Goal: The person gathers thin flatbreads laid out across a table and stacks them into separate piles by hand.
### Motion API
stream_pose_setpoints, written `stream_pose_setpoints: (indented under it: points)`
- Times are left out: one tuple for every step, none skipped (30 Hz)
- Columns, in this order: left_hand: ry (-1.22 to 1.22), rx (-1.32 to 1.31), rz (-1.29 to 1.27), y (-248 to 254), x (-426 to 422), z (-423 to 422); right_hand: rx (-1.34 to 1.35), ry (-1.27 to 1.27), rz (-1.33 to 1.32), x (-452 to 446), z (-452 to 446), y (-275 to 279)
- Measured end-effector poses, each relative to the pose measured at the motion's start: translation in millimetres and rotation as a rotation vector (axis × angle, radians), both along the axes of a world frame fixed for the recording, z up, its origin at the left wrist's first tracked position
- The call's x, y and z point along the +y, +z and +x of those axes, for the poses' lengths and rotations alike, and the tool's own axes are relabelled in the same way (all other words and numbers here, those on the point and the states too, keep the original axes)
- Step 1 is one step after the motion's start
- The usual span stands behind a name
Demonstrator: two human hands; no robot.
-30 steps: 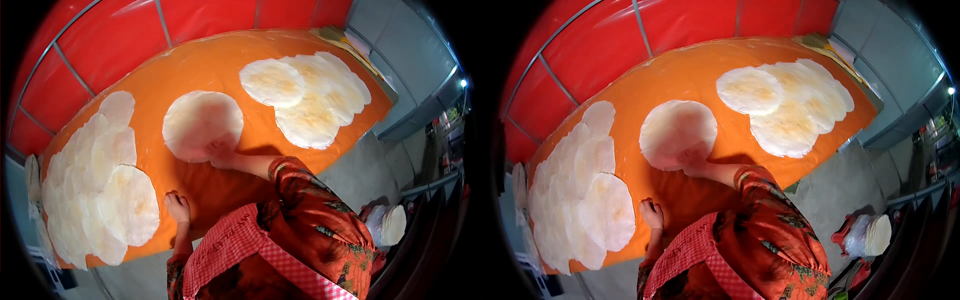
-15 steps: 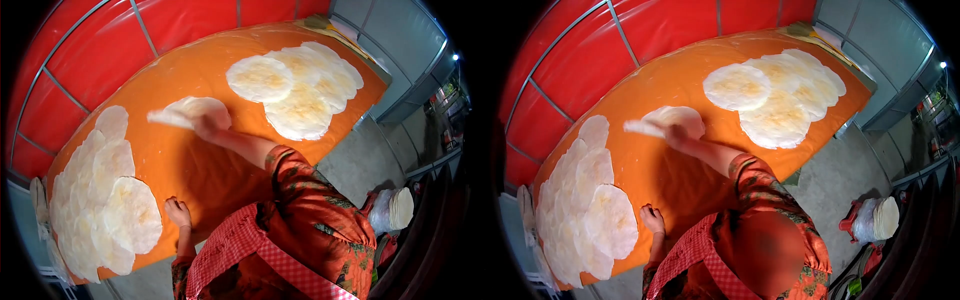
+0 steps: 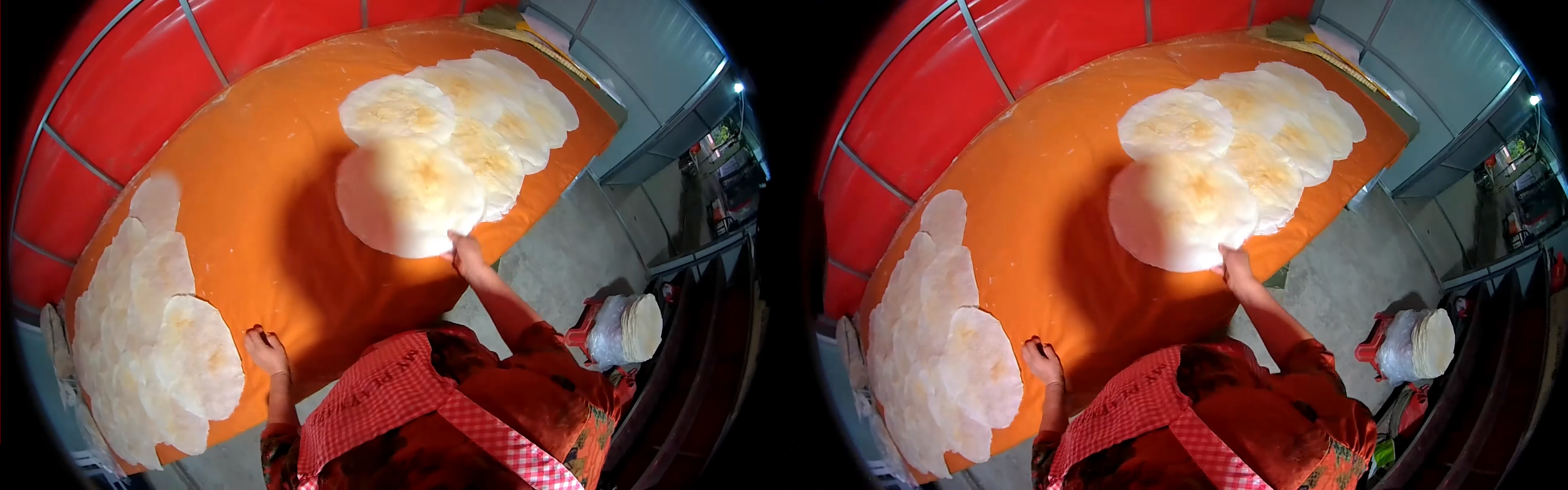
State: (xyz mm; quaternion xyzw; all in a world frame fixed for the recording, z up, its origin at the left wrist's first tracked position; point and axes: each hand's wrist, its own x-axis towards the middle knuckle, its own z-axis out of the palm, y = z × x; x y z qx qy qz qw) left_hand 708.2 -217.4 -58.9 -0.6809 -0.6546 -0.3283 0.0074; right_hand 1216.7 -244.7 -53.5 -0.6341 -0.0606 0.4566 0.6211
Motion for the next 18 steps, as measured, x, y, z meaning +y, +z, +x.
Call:
stream_pose_setpoints:
  points:
    - [-0.002, 0.002, -0.005, 3, -1, 2, 0.057, 0.004, 0.019, -8, 4, -15]
    - [-0.003, 0.004, -0.010, 4, -2, 3, 0.115, 0.009, 0.039, -13, 9, -30]
    - [-0.006, 0.018, -0.002, 2, -1, 3, 0.172, 0.015, 0.060, -13, 13, -36]
    - [-0.002, 0.030, -0.002, 1, 0, 3, 0.179, 0.000, 0.023, -11, 15, -34]
    - [0.001, 0.043, -0.003, -1, 0, 2, 0.187, -0.017, -0.017, -10, 10, -21]
    - [0.003, 0.055, -0.003, -3, 1, 2, 0.192, -0.035, -0.054, -9, 5, -6]
    - [0.006, 0.066, -0.001, -5, 2, 0, 0.117, -0.033, -0.034, -8, 0, 5]
    - [0.012, 0.075, 0.002, -8, 3, -2, 0.040, -0.028, -0.014, -6, -5, 16]
    - [0.022, 0.084, 0.005, -10, 4, 0, -0.038, -0.020, 0.009, 0, -10, 28]
    - [0.030, 0.091, 0.006, -9, 6, 3, -0.176, 0.030, 0.109, 14, -11, 42]
    - [0.037, 0.100, 0.001, -5, 6, 5, -0.310, 0.079, 0.205, 32, -10, 58]
    - [0.041, 0.111, -0.009, -4, 3, 5, -0.442, 0.128, 0.297, 49, -8, 73]
    - [0.036, 0.104, -0.057, -10, 3, -1, -0.444, 0.213, 0.447, 69, -1, 88]
    - [0.040, 0.107, -0.061, -9, 0, 1, -0.442, 0.295, 0.597, 90, 7, 105]
    - [0.046, 0.108, -0.060, -6, 1, 4, -0.383, 0.332, 0.637, 108, 6, 135]
    - [0.056, 0.107, -0.055, -4, 2, 6, -0.323, 0.370, 0.681, 125, 5, 166]
    - [0.059, 0.112, -0.060, -6, 3, 3, -0.189, 0.365, 0.665, 142, 10, 187]
    - [0.059, 0.113, -0.063, -6, 3, 3, -0.057, 0.361, 0.647, 151, 13, 203]
